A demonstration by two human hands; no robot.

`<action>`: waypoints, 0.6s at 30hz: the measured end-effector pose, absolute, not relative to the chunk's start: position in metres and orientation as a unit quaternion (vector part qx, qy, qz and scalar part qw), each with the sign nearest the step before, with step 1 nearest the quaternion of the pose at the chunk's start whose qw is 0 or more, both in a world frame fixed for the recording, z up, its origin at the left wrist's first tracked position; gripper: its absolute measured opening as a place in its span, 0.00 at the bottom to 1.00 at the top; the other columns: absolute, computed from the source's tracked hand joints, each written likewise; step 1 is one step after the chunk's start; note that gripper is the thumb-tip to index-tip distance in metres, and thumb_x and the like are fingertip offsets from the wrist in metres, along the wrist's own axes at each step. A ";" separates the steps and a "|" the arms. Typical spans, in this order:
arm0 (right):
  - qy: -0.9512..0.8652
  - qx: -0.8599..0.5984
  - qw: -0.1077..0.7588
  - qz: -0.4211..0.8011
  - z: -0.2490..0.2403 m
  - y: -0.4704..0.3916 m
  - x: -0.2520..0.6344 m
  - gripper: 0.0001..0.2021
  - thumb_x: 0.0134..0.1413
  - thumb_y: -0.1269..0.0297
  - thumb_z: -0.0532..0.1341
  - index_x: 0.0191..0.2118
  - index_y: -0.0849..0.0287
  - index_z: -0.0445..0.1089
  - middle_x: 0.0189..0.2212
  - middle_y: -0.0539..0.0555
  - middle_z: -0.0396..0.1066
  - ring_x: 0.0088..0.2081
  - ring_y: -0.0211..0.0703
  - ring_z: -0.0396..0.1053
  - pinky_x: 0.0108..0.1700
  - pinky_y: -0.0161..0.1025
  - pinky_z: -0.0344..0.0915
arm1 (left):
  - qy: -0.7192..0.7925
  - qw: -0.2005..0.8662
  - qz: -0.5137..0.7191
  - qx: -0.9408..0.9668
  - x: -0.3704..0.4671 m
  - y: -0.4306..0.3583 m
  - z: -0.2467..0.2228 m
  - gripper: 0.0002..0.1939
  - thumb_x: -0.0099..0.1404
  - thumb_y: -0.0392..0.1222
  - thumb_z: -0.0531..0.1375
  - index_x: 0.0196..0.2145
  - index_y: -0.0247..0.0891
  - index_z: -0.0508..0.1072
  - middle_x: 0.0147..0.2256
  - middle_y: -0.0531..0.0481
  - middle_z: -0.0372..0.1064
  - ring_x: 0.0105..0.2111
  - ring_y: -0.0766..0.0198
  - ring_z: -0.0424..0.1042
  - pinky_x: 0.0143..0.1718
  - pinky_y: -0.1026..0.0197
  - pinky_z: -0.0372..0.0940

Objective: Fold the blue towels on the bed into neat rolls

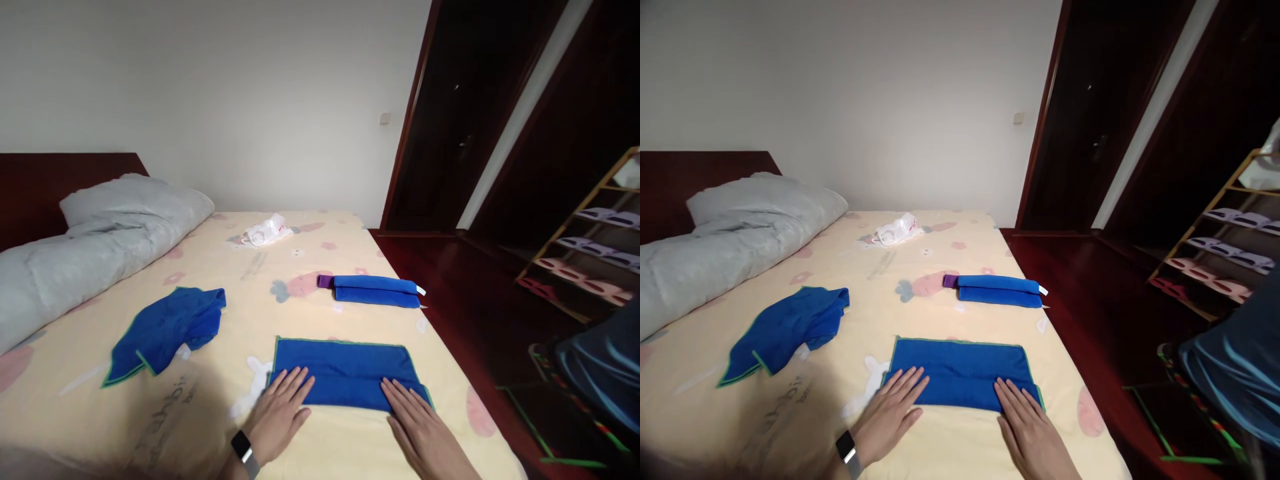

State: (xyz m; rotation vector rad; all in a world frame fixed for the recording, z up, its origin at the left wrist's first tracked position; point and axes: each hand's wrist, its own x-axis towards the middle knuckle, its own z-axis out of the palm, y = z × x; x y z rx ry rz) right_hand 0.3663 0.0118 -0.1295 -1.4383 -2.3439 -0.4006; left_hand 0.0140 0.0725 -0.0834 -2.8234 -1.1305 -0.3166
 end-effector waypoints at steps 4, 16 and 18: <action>-0.814 -0.547 0.185 -0.060 -0.135 0.012 0.396 0.27 0.65 0.62 0.54 0.68 0.55 0.56 0.65 0.53 0.59 0.64 0.50 0.61 0.62 0.48 0.65 | -0.362 -0.005 -0.102 -0.927 -0.014 0.085 -0.091 0.32 0.73 0.39 0.52 0.70 0.50 0.46 0.68 0.55 0.51 0.66 0.60 0.56 0.67 0.51 0.55; -0.624 -0.657 0.359 0.225 -0.126 0.033 0.423 0.24 0.58 0.50 0.56 0.56 0.56 0.68 0.54 0.58 0.73 0.55 0.52 0.70 0.58 0.43 0.66 | -0.511 -0.283 -0.290 -0.758 -0.047 0.112 -0.103 0.16 0.71 0.48 0.53 0.53 0.46 0.71 0.44 0.50 0.76 0.42 0.60 0.76 0.42 0.63 0.71; -0.583 -0.659 0.382 0.282 -0.117 0.038 0.422 0.23 0.58 0.44 0.57 0.51 0.56 0.70 0.48 0.57 0.76 0.50 0.52 0.73 0.52 0.37 0.69 | -0.532 -0.303 -0.303 -0.730 -0.044 0.119 -0.103 0.18 0.72 0.53 0.52 0.52 0.44 0.71 0.36 0.51 0.75 0.35 0.61 0.75 0.34 0.64 0.70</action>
